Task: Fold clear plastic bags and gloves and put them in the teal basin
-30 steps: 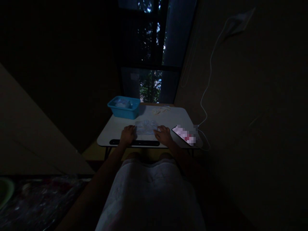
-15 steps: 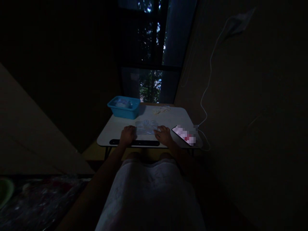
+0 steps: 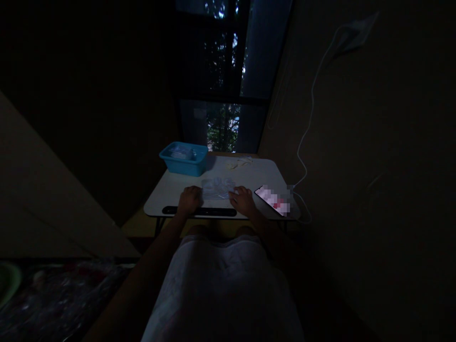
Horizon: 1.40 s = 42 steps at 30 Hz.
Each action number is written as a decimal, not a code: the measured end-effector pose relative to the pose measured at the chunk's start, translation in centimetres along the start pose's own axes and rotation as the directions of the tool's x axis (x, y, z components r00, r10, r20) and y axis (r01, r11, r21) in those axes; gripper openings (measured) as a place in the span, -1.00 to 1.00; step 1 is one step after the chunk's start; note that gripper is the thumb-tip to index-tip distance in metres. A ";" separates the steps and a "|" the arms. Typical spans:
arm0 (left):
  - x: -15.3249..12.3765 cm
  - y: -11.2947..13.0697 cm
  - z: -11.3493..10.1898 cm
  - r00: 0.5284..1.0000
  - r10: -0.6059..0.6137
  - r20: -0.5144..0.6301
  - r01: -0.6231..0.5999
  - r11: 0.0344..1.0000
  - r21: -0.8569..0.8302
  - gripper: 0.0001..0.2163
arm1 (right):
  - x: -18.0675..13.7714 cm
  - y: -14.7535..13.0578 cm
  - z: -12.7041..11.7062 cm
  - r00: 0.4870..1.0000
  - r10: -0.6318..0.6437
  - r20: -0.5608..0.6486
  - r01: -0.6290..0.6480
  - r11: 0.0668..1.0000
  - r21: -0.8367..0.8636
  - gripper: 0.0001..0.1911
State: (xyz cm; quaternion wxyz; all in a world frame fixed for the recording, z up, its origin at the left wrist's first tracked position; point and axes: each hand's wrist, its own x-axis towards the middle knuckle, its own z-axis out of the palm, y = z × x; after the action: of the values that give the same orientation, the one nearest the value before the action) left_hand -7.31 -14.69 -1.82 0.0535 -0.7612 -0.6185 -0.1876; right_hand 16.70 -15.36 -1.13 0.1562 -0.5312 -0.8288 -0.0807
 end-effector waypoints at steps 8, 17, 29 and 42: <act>-0.2 0.5 -0.3 0.997 0.049 -0.056 -0.052 0.997 -0.052 -0.62 | 0.1 0.0 0.3 0.998 0.017 -0.055 -0.015 0.999 0.037 -0.62; -0.2 0.1 0.2 0.970 0.208 -0.123 -0.216 0.975 -0.050 -0.76 | 0.2 0.2 0.6 0.996 0.002 -0.089 0.002 0.999 0.047 -0.66; -0.4 0.6 0.1 0.937 0.308 -0.163 -0.316 0.948 -0.025 -0.80 | 0.1 0.3 0.8 0.992 -0.032 -0.118 0.040 0.998 0.058 -0.67; -0.8 1.1 -0.5 0.969 0.237 -0.072 -0.234 0.971 0.043 -0.82 | 0.3 0.6 0.8 0.987 -0.077 -0.138 0.079 0.997 0.009 -0.80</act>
State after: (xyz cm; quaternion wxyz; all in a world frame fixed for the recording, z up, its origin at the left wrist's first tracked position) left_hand -6.49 -15.86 -1.46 0.1123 -0.8203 -0.5245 -0.1984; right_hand 17.01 -14.59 -1.83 0.2136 -0.4906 -0.8367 -0.1172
